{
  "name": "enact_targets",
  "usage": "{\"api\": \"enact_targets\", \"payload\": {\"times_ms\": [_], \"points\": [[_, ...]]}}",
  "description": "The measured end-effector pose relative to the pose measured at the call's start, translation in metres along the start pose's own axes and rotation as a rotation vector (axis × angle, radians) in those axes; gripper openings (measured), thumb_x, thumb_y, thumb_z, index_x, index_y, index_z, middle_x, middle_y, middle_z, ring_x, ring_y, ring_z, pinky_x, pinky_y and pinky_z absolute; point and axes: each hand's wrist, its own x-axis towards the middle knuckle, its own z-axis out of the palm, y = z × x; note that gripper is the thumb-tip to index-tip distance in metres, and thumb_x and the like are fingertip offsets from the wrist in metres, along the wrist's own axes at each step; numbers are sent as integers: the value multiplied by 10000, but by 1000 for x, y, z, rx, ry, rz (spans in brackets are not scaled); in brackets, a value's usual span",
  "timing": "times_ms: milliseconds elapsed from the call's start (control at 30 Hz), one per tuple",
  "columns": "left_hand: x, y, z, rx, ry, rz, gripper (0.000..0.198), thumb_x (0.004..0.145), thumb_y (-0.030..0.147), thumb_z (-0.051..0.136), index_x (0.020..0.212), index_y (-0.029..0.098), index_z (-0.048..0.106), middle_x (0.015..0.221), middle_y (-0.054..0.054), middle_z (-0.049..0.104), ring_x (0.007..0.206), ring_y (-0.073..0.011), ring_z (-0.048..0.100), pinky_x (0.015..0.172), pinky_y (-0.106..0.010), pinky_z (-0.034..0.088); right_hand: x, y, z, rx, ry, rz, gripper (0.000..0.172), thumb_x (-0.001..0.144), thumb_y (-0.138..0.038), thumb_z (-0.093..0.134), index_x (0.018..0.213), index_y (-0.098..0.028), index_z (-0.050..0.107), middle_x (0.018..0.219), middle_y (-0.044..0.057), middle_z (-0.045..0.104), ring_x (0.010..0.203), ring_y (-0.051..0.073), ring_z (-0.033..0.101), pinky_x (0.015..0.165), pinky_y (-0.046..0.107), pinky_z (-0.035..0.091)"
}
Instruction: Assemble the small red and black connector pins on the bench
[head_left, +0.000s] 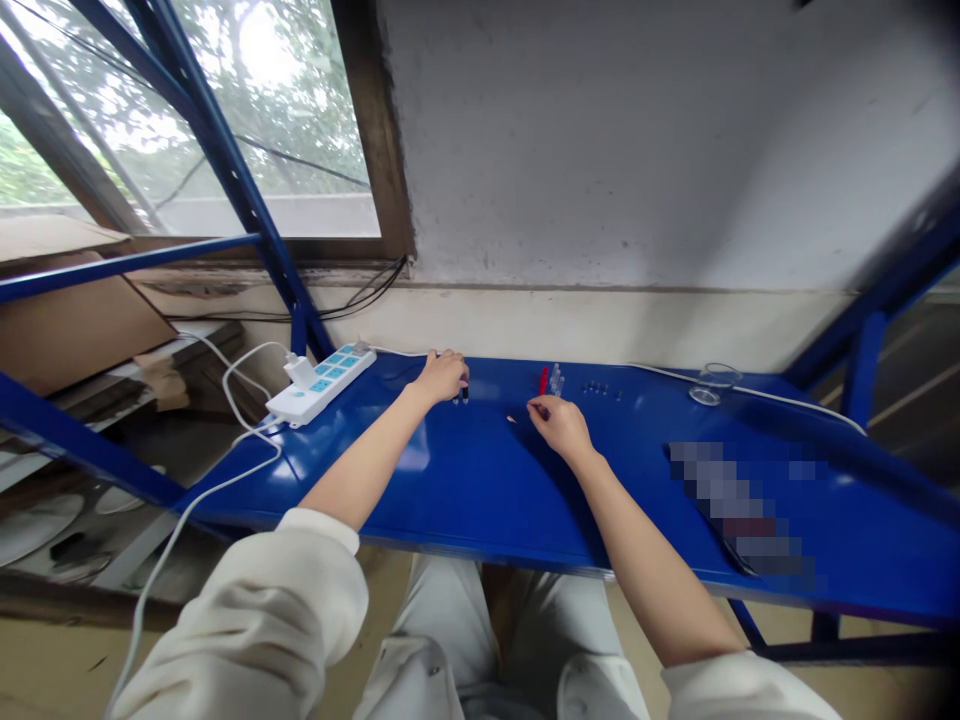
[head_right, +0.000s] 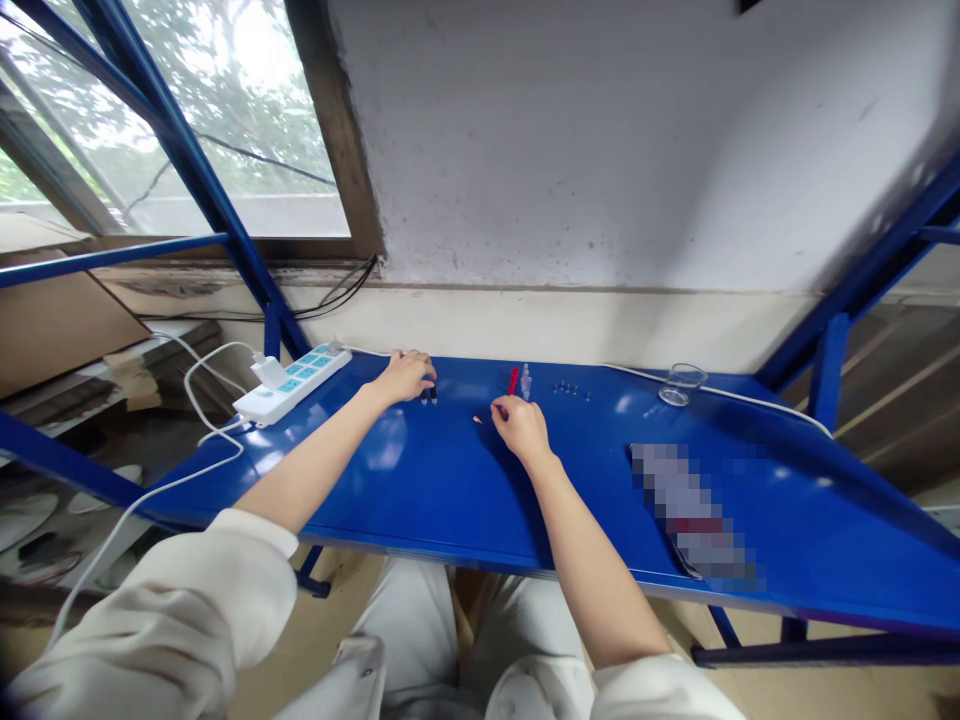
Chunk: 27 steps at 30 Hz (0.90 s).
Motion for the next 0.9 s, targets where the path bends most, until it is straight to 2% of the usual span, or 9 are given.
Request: {"api": "enact_targets", "payload": {"times_ms": [133,267,367,467,567,700,767,833,900], "points": [[-3,6,-9,34,7,17,193,774,241,530,926,169,624,991,-108,579,1009,-261,454,863,-432,258,0,-2,-4,-82,-84,41,213,792,-254,445,876,-208,635,772,23,653,697,139,586,646,235,374],[-7,32,-12,-81,205,78,268,832,279,440,1041,175,572,1015,-96,581,1005,-231,478,878,-417,282,0,-3,-10,-203,-110,153,236,806,-271,423,882,-200,635,837,52,654,748,162,586,648,255,366],[-7,65,0,-293,347,134,293,870,275,349,1057,185,556,1023,-71,588,982,-183,505,880,-358,332,-1,-1,-13,-305,-97,267,249,806,-264,415,897,-182,631,898,89,636,836,198,566,671,281,368],[-2,98,23,-461,409,121,320,875,245,310,1105,175,520,1025,-71,583,955,-161,517,865,-312,377,-2,1,-13,-369,-83,331,274,810,-240,397,949,-161,619,980,122,605,936,238,523,718,321,370],[7,121,47,-473,398,26,410,852,206,326,1257,179,385,1173,-99,504,1046,-193,468,892,-340,367,-2,4,-11,-368,-118,354,318,820,-235,379,1051,-153,582,1081,144,566,997,258,486,768,358,363],[18,130,67,-365,272,-58,534,831,178,351,1349,221,232,1340,-108,352,1175,-248,357,917,-409,327,-2,6,-6,-326,-151,362,371,834,-247,352,1155,-165,521,1220,144,488,1103,275,418,835,411,338],[21,129,72,-318,201,-52,523,818,152,363,1329,227,282,1350,-106,344,1191,-261,337,919,-428,314,-2,7,-4,-310,-165,364,389,837,-253,345,1182,-167,501,1260,143,457,1146,276,381,866,434,320],[25,127,76,-298,157,-37,488,799,110,374,1276,210,375,1291,-110,420,1149,-256,382,905,-421,323,-1,8,-2,-302,-183,366,406,837,-260,345,1208,-166,480,1281,144,438,1171,272,358,893,449,299],[29,125,78,-322,171,-36,427,792,90,384,1199,195,461,1173,-103,518,1067,-232,449,882,-388,344,-2,9,0,-298,-198,371,424,840,-274,342,1233,-167,458,1299,142,420,1190,271,338,915,467,278]]}}
